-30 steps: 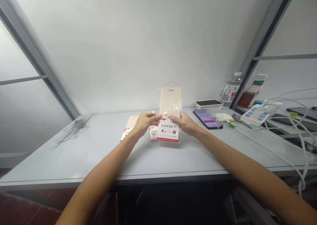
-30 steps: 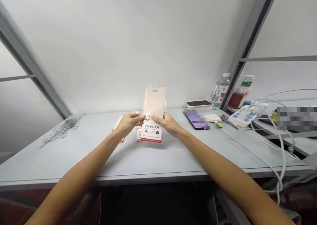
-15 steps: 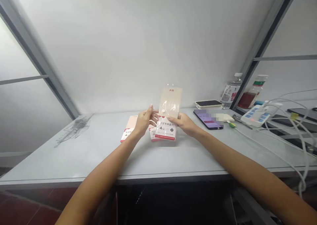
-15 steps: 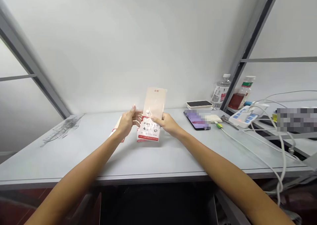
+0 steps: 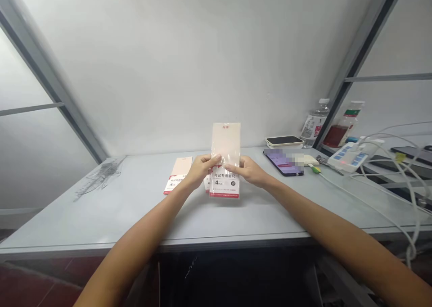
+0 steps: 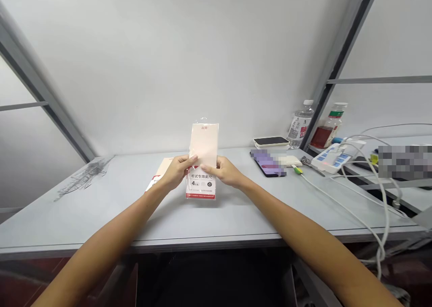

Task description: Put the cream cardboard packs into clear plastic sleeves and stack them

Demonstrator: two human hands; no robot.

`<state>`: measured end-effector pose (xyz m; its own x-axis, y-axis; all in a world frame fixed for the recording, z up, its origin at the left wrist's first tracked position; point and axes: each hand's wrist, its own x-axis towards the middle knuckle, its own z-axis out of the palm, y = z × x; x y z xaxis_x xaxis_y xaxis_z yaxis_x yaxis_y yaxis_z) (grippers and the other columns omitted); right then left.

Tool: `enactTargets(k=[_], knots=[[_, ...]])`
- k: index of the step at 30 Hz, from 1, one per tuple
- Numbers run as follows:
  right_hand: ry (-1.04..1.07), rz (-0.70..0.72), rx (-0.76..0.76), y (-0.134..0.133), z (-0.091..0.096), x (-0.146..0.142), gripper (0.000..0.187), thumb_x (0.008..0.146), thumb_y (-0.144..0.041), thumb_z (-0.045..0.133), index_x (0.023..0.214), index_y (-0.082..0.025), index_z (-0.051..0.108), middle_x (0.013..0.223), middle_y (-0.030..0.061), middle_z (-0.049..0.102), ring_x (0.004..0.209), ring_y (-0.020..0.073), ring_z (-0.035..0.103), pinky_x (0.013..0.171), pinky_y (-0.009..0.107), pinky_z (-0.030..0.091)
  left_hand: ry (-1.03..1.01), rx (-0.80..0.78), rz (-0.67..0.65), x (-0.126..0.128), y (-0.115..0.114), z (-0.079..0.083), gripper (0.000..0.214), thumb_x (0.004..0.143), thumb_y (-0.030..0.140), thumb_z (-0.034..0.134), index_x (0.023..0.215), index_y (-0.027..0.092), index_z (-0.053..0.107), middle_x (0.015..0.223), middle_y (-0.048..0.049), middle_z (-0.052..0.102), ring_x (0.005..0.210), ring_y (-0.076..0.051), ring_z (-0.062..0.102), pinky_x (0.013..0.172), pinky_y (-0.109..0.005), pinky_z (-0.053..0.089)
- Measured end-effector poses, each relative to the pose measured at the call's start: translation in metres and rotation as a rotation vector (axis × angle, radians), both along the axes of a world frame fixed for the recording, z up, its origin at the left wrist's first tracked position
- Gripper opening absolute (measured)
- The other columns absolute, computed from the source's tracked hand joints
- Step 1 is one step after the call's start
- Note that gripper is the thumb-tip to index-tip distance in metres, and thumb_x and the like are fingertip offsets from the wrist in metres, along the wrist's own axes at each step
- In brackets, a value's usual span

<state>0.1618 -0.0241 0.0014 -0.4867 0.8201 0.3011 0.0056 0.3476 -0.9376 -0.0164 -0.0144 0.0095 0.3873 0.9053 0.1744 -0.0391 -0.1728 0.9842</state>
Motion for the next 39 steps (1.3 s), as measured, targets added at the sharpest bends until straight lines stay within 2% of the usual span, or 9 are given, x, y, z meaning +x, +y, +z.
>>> enactTargets(k=[3, 9, 14, 19, 23, 32, 36, 39], knots=[[0.003, 0.007, 0.005, -0.0008, 0.0007, 0.0008, 0.037, 0.075, -0.043, 0.061, 0.101, -0.017, 0.063, 0.090, 0.0066, 0.068, 0.082, 0.0221, 0.063, 0.069, 0.033, 0.049, -0.014, -0.040, -0.051, -0.0014, -0.0001, 0.0018, 0.033, 0.070, 0.047, 0.062, 0.068, 0.014, 0.061, 0.063, -0.0009, 0.057, 0.057, -0.010, 0.052, 0.053, -0.024, 0.038], [0.013, -0.004, 0.004, -0.0010, 0.0017, 0.0024, 0.032, 0.076, -0.041, 0.060, 0.096, -0.017, 0.064, 0.091, 0.0069, 0.068, 0.083, 0.0216, 0.063, 0.070, 0.033, 0.050, -0.058, -0.008, -0.058, -0.0041, 0.0019, 0.0047, 0.032, 0.069, 0.045, 0.065, 0.066, 0.014, 0.061, 0.060, 0.0004, 0.054, 0.051, -0.007, 0.047, 0.048, -0.022, 0.034], [0.012, -0.001, 0.003, 0.0000, 0.0003, 0.0022, 0.037, 0.075, -0.042, 0.060, 0.102, -0.017, 0.063, 0.094, 0.0076, 0.068, 0.085, 0.0230, 0.063, 0.072, 0.035, 0.050, -0.072, -0.028, -0.059, -0.0058, 0.0038, 0.0036, 0.033, 0.066, 0.045, 0.066, 0.073, 0.013, 0.063, 0.068, -0.0029, 0.059, 0.057, -0.011, 0.054, 0.051, -0.024, 0.038], [-0.049, 0.022, 0.048, -0.0005, -0.0031, 0.0008, 0.037, 0.077, -0.042, 0.058, 0.105, -0.017, 0.062, 0.096, 0.0081, 0.067, 0.087, 0.0232, 0.063, 0.073, 0.036, 0.050, -0.060, -0.072, -0.076, -0.0061, 0.0032, 0.0017, 0.031, 0.060, 0.040, 0.072, 0.074, 0.013, 0.065, 0.066, -0.0035, 0.061, 0.058, -0.012, 0.054, 0.053, -0.025, 0.039], [-0.056, 0.009, 0.051, -0.0004, -0.0039, 0.0003, 0.038, 0.077, -0.042, 0.059, 0.106, -0.017, 0.061, 0.098, 0.0078, 0.067, 0.089, 0.0235, 0.062, 0.074, 0.036, 0.049, -0.079, -0.104, -0.077, -0.0055, 0.0019, 0.0036, 0.028, 0.062, 0.039, 0.072, 0.073, 0.014, 0.065, 0.068, -0.0036, 0.062, 0.062, -0.014, 0.056, 0.058, -0.027, 0.041], [-0.093, -0.027, 0.057, 0.0017, -0.0056, 0.0012, 0.036, 0.079, -0.039, 0.057, 0.107, -0.016, 0.059, 0.101, 0.0099, 0.066, 0.090, 0.0244, 0.062, 0.074, 0.037, 0.049, -0.043, -0.068, -0.059, -0.0049, 0.0049, 0.0023, 0.026, 0.065, 0.038, 0.069, 0.070, 0.014, 0.063, 0.067, -0.0027, 0.060, 0.060, -0.012, 0.054, 0.057, -0.026, 0.039], [-0.094, -0.039, 0.053, 0.0009, -0.0043, 0.0006, 0.037, 0.079, -0.040, 0.058, 0.108, -0.017, 0.059, 0.100, 0.0085, 0.066, 0.090, 0.0242, 0.062, 0.074, 0.036, 0.049, -0.020, -0.061, -0.049, -0.0051, 0.0055, 0.0011, 0.027, 0.066, 0.039, 0.068, 0.071, 0.013, 0.063, 0.071, -0.0039, 0.062, 0.063, -0.013, 0.056, 0.060, -0.027, 0.040], [-0.061, -0.026, 0.044, -0.0001, -0.0027, -0.0001, 0.037, 0.078, -0.040, 0.058, 0.106, -0.017, 0.061, 0.099, 0.0073, 0.067, 0.090, 0.0237, 0.062, 0.075, 0.036, 0.049, -0.019, -0.028, -0.014, -0.0053, 0.0056, 0.0006, 0.027, 0.065, 0.039, 0.069, 0.069, 0.013, 0.063, 0.066, -0.0021, 0.059, 0.059, -0.011, 0.053, 0.058, -0.026, 0.039]])
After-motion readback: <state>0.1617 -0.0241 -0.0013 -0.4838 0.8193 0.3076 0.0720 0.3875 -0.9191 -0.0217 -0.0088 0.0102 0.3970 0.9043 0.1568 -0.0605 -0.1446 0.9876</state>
